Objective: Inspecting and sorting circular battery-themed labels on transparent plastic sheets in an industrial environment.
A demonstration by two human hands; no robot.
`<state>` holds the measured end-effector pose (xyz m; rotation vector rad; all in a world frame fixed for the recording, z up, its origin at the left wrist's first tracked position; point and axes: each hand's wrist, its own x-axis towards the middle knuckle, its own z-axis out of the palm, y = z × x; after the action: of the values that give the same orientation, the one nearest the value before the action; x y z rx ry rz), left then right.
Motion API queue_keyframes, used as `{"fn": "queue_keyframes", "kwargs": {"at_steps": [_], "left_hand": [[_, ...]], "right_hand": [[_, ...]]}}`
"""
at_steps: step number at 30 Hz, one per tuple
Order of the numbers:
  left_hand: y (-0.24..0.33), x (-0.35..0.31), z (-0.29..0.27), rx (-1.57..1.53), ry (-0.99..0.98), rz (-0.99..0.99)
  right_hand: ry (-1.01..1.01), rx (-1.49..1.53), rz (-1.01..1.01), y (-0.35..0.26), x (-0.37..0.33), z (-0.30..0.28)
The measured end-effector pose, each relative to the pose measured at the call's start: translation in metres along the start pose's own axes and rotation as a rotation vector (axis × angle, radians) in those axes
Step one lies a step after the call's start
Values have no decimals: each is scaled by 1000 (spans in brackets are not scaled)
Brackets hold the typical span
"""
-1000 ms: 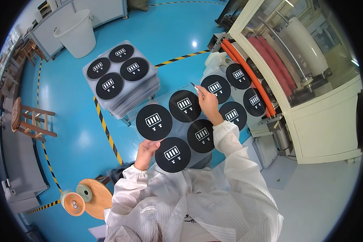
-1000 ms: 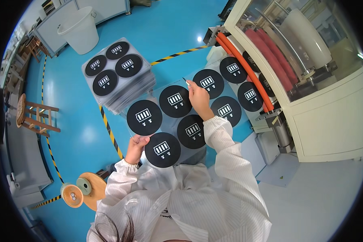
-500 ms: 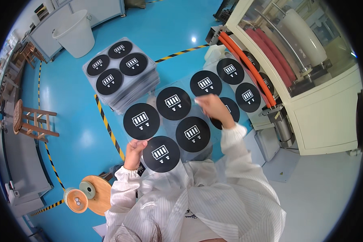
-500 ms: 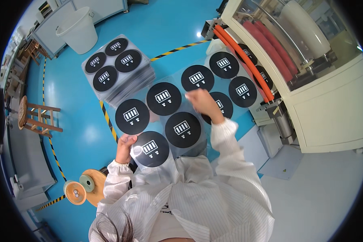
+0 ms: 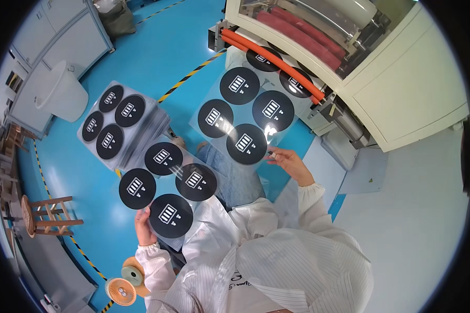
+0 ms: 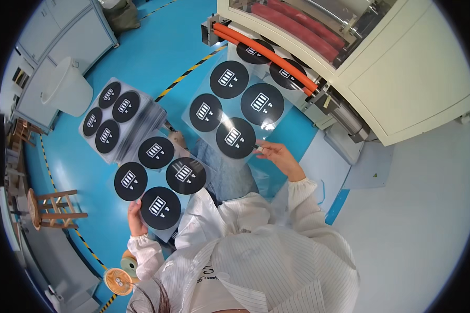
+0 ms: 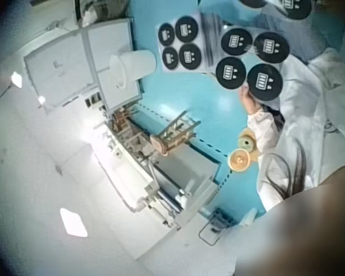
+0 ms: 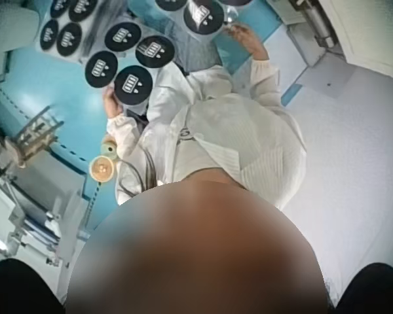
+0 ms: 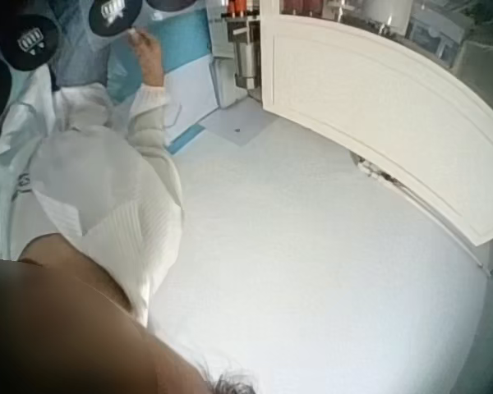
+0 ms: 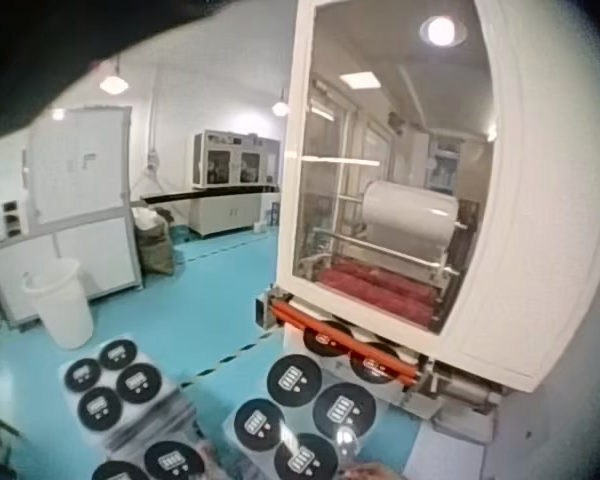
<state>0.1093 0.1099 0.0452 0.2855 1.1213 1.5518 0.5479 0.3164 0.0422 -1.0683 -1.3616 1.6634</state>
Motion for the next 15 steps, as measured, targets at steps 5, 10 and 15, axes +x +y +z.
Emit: {"fn": "queue_keyframes", "kwargs": {"at_steps": [5,10,15], "left_hand": [[-16,9,34,-143,-31,-54],[3,48,94,-85,-133,-58],[58,33,148,171,-145,36]], "right_hand": [[-98,227,-65,-39,-11,26],[-195,348,-112,-76,-24,41],[-187,400,-65,-100,-44,55]]}}
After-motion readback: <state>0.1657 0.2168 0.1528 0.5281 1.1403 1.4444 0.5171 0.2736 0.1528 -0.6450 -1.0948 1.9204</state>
